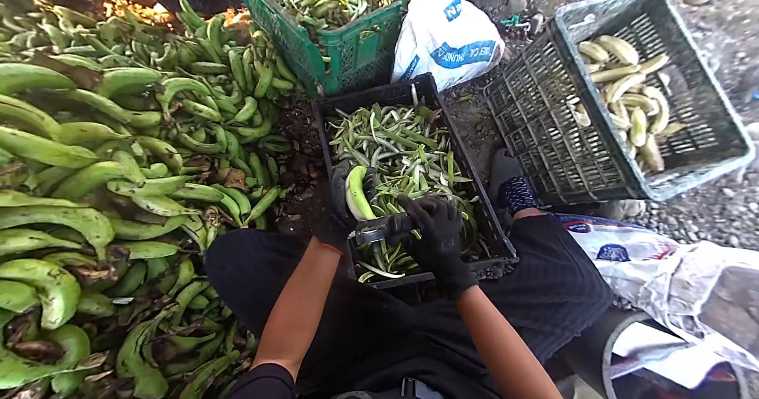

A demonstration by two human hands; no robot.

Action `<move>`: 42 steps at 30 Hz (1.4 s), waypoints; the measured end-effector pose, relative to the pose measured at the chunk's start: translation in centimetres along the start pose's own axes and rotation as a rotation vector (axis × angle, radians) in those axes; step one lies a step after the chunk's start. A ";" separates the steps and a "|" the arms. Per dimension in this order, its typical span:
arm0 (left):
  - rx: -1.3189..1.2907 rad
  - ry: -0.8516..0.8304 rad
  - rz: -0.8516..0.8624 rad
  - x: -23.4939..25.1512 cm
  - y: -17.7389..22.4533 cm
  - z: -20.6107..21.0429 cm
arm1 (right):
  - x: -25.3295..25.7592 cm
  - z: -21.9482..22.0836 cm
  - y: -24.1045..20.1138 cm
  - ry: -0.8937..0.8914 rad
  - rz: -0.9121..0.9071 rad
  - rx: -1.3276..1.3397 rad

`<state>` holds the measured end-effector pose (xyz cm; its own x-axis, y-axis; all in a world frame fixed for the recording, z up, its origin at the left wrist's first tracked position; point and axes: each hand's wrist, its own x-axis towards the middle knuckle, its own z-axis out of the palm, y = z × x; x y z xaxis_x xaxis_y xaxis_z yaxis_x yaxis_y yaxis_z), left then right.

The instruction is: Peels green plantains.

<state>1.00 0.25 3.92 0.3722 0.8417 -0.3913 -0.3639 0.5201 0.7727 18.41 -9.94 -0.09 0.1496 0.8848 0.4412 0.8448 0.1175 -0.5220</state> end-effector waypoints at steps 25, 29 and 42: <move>0.148 0.026 0.039 0.0 1.0 -0.3 | 2.0 -1.3 1.6 -0.215 -0.038 0.100; 0.341 0.084 0.073 -0.7 1.0 0.3 | 2.0 -1.2 0.7 -0.264 0.041 0.058; 0.261 0.185 0.221 0.1 0.5 -0.2 | 1.6 -0.7 5.9 -0.345 0.738 0.456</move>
<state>0.74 0.63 4.14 0.1400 0.9536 -0.2667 -0.1799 0.2894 0.9402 24.03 -8.15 -1.93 0.3456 0.8823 -0.3195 0.3026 -0.4271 -0.8521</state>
